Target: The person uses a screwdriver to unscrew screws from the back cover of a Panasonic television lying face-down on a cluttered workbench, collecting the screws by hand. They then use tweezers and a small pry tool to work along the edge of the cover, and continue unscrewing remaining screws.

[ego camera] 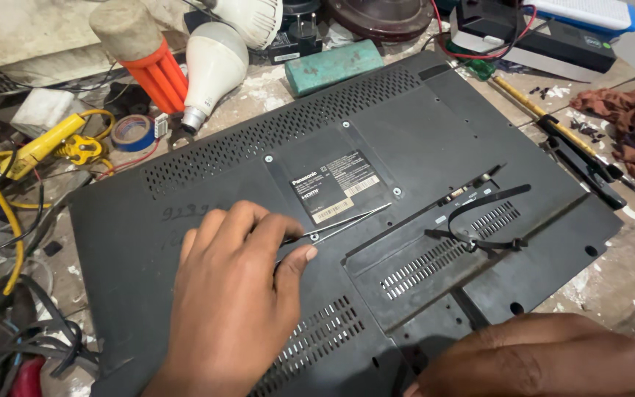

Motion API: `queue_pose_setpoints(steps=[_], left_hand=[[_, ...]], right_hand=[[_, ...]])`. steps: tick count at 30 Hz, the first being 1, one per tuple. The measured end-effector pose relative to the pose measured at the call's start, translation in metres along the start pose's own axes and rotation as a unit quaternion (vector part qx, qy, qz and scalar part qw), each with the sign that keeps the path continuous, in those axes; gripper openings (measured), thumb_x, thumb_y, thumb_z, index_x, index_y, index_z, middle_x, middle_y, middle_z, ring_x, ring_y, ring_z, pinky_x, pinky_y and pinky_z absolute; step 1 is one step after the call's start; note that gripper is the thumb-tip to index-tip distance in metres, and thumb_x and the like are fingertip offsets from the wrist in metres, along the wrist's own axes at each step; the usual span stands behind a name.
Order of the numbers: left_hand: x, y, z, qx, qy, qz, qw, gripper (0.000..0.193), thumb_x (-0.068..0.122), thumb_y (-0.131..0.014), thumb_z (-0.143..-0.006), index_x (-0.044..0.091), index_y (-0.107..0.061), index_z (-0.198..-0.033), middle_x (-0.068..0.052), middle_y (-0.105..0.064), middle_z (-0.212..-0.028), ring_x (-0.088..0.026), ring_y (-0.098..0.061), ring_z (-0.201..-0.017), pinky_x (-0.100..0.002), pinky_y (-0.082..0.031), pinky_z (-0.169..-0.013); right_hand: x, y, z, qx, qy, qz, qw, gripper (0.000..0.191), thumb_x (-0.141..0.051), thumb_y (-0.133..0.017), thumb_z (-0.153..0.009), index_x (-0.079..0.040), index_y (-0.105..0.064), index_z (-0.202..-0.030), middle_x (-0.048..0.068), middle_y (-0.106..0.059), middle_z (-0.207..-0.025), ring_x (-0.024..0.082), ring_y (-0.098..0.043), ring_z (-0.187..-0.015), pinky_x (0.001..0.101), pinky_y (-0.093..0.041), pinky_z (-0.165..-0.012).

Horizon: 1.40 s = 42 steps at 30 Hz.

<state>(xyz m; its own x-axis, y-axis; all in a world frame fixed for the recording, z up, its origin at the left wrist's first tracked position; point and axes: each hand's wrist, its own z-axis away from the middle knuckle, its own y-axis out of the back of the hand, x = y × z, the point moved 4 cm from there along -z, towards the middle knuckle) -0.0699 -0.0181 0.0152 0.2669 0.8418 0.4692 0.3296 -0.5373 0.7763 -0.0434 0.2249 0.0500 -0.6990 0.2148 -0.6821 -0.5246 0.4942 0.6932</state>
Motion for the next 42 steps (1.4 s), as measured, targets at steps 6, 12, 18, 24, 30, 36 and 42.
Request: queue_pose_setpoints(steps=[6, 12, 18, 24, 30, 36, 42], left_hand=[[0.006, 0.004, 0.003, 0.016, 0.001, -0.007, 1.0, 0.016, 0.023, -0.077, -0.08, 0.011, -0.075, -0.091, -0.006, -0.063, -0.089, -0.029, -0.059, -0.088, -0.043, -0.042, -0.078], [0.012, 0.008, 0.008, 0.01, 0.0, -0.01, 1.0, 0.016, 0.023, -0.077, -0.08, 0.011, -0.075, -0.092, -0.006, -0.065, -0.088, -0.03, -0.059, -0.088, -0.044, -0.042, -0.077], [0.025, 0.014, 0.015, 0.032, -0.02, -0.017, 0.999, 0.018, 0.023, -0.078, -0.08, 0.011, -0.075, -0.092, -0.006, -0.066, -0.091, -0.031, -0.06, -0.091, -0.045, -0.043, -0.08], [0.05, 0.027, 0.027, 0.048, -0.124, 0.069, 0.989, 0.021, 0.014, -0.079, -0.077, 0.01, -0.073, -0.096, -0.006, -0.065, -0.096, -0.029, -0.061, -0.095, -0.041, -0.044, -0.086], [0.067, 0.022, 0.043, -0.275, -0.132, 0.405, 0.862, 0.035, -0.001, -0.081, -0.071, 0.006, -0.072, -0.104, -0.002, -0.07, -0.107, -0.02, -0.067, -0.11, -0.034, -0.05, -0.097], [0.077, 0.01, 0.052, -0.315, -0.054, 0.447, 0.835, 0.035, 0.0, -0.09, -0.071, 0.003, -0.078, -0.103, -0.004, -0.065, -0.094, -0.018, -0.064, -0.096, -0.032, -0.051, -0.089], [0.068, -0.006, 0.053, -0.305, 0.0, 0.477, 0.825, 0.034, 0.002, -0.095, -0.067, 0.003, -0.078, -0.096, -0.002, -0.067, -0.091, -0.015, -0.064, -0.089, -0.032, -0.052, -0.079]], right_hand=[[-0.02, 0.006, -0.012, 0.026, 0.118, 0.011, 0.993, 0.016, -0.017, -0.065, -0.099, -0.001, -0.068, -0.102, 0.014, -0.077, -0.104, 0.026, -0.079, -0.097, 0.0399, -0.063, -0.084], [-0.036, 0.008, -0.01, 0.024, 0.097, -0.007, 0.995, 0.025, -0.012, -0.071, -0.096, -0.002, -0.068, -0.119, 0.017, -0.077, -0.111, 0.03, -0.077, -0.104, 0.0389, -0.063, -0.084], [-0.048, -0.013, -0.002, 0.087, 0.057, -0.001, 0.995, 0.036, -0.01, -0.087, -0.089, -0.011, -0.076, -0.123, 0.012, -0.07, -0.103, 0.021, -0.075, -0.092, 0.0324, -0.06, -0.077], [-0.072, -0.011, 0.01, 0.102, 0.13, -0.001, 0.986, 0.038, 0.007, -0.071, -0.088, -0.005, -0.069, -0.124, 0.013, -0.068, -0.104, 0.028, -0.074, -0.1, 0.0445, -0.06, -0.105], [-0.084, -0.005, 0.018, 0.081, 0.118, 0.022, 0.989, 0.045, 0.009, -0.062, -0.082, -0.003, -0.066, -0.125, 0.014, -0.071, -0.12, 0.034, -0.071, -0.117, 0.0525, -0.045, -0.114], [-0.083, -0.006, 0.022, 0.137, 0.104, 0.004, 0.985, 0.033, -0.002, -0.072, -0.089, -0.005, -0.067, -0.122, 0.012, -0.073, -0.114, 0.03, -0.072, -0.11, 0.049, -0.048, -0.109], [-0.074, -0.007, 0.016, 0.144, 0.08, -0.033, 0.986, 0.029, -0.001, -0.074, -0.096, -0.008, -0.073, -0.124, 0.004, -0.079, -0.118, 0.024, -0.076, -0.112, 0.047, -0.047, -0.116]])
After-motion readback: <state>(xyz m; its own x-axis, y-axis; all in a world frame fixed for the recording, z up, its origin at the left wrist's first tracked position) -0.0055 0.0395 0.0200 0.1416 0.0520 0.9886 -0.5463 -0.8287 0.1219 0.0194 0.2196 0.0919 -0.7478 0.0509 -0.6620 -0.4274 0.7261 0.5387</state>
